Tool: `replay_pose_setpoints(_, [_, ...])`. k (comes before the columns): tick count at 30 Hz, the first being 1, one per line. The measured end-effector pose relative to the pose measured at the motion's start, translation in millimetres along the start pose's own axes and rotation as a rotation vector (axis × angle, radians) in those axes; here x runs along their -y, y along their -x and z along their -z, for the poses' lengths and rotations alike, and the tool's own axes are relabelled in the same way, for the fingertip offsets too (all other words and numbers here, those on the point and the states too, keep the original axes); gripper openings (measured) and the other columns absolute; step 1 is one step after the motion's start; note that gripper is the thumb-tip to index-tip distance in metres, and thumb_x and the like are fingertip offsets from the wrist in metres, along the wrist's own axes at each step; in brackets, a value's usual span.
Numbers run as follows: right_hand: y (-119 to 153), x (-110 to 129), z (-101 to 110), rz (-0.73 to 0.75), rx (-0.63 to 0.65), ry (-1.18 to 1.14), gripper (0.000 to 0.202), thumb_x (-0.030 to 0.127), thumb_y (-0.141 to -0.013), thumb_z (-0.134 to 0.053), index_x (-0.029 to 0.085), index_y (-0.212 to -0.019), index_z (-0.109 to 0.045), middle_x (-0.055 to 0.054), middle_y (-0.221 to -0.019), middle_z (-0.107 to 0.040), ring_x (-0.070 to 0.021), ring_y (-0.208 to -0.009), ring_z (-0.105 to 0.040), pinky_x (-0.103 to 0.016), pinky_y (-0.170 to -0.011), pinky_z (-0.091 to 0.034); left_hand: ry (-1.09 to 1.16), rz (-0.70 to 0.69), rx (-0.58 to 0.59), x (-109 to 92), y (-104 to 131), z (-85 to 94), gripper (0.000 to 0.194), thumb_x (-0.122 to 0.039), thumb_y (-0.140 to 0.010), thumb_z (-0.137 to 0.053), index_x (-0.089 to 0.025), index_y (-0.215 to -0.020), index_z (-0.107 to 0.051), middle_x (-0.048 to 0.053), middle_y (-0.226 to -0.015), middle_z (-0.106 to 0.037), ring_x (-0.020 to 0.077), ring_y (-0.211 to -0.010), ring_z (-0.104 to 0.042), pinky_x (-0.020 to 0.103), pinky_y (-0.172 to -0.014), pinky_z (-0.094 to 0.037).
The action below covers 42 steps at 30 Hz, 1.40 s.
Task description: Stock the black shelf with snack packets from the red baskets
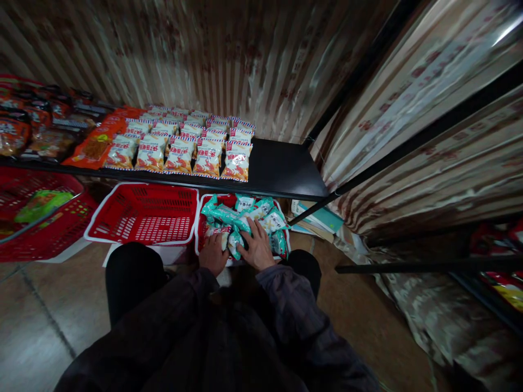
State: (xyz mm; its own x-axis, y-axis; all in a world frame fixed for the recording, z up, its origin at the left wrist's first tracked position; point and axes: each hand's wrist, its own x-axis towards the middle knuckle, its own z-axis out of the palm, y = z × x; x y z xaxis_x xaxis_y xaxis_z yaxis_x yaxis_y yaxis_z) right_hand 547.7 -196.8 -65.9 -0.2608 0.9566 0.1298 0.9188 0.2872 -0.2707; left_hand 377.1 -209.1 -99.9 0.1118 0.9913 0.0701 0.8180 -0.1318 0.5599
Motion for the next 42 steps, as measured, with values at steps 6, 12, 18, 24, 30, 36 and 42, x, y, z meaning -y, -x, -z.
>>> replay_pose_setpoints(6, [0.1,2.7,-6.5,-0.050,-0.021,-0.030,0.030,0.034,-0.077,-0.057,0.021,-0.103,-0.065,-0.007,-0.149,-0.029,-0.0324,-0.136,-0.020,-0.051,-0.105,-0.022,-0.084,0.114,0.132,9.2,-11.4,11.7,0.053,-0.016,-0.075,-0.052,-0.020,-0.127,-0.049,0.016,-0.111,-0.059,0.0309,-0.105,-0.055,0.044,-0.086,-0.047])
replay_pose_setpoints(12, [-5.4,3.0,-21.1,-0.127,-0.103,-0.095,0.024,0.032,-0.073,-0.059,0.021,-0.094,-0.067,-0.005,-0.147,-0.032,-0.0312,-0.134,-0.023,-0.049,-0.105,-0.024,-0.012,-0.012,0.124,13.8,-29.0,12.0,0.037,-0.008,-0.070,-0.054,-0.014,-0.106,-0.059,0.019,-0.134,-0.043,0.0328,-0.128,-0.036,0.045,-0.101,-0.035])
replay_pose_setpoints(18, [-4.6,-6.9,-24.2,-0.207,-0.208,-0.248,0.013,0.027,-0.074,-0.054,0.022,-0.079,-0.065,-0.005,-0.142,-0.040,-0.0278,-0.131,-0.031,-0.048,-0.104,-0.027,0.048,-0.063,0.176,20.3,-41.2,18.9,0.029,-0.011,-0.069,-0.059,-0.020,-0.096,-0.060,0.011,-0.104,-0.063,0.0272,-0.109,-0.053,0.039,-0.096,-0.040])
replay_pose_setpoints(24, [-16.8,-16.0,-26.6,-0.334,-0.302,-0.456,0.013,0.029,-0.072,-0.054,0.021,-0.071,-0.064,-0.009,-0.136,-0.047,-0.0264,-0.124,-0.042,-0.045,-0.104,-0.031,0.071,0.150,0.071,23.0,-59.6,35.2,0.025,-0.029,-0.082,-0.049,-0.017,-0.103,-0.053,0.010,-0.095,-0.064,0.0234,-0.088,-0.061,0.034,-0.076,-0.046])
replay_pose_setpoints(30, [-37.3,-33.1,-20.5,-0.555,-0.304,-0.646,0.029,0.036,-0.080,-0.043,0.017,-0.084,-0.065,-0.012,-0.130,-0.054,-0.0224,-0.117,-0.052,-0.037,-0.099,-0.038,0.083,0.292,0.040,32.2,-84.0,51.5,0.032,-0.036,-0.079,-0.055,-0.016,-0.103,-0.051,0.007,-0.085,-0.066,0.0222,-0.079,-0.064,0.029,-0.068,-0.045])
replay_pose_setpoints(36, [-37.9,-33.1,-30.4,-0.541,-0.309,-0.606,0.031,0.037,-0.082,-0.040,0.017,-0.089,-0.064,-0.012,-0.129,-0.054,-0.0208,-0.118,-0.051,-0.035,-0.099,-0.037,0.105,0.261,-0.041,20.9,-88.6,59.5,0.042,-0.038,-0.082,-0.051,-0.017,-0.118,-0.045,0.008,-0.101,-0.065,0.0218,-0.088,-0.063,0.029,-0.074,-0.046])
replay_pose_setpoints(42, [-35.6,-22.0,-30.4,-0.416,-0.256,-0.556,0.021,0.031,-0.079,-0.047,0.018,-0.079,-0.064,-0.013,-0.126,-0.057,-0.0229,-0.117,-0.051,-0.038,-0.101,-0.036,-0.031,0.194,0.150,17.3,-92.0,59.7,0.040,-0.037,-0.081,-0.049,-0.015,-0.114,-0.051,0.012,-0.110,-0.063,0.0231,-0.099,-0.060,0.030,-0.080,-0.044])
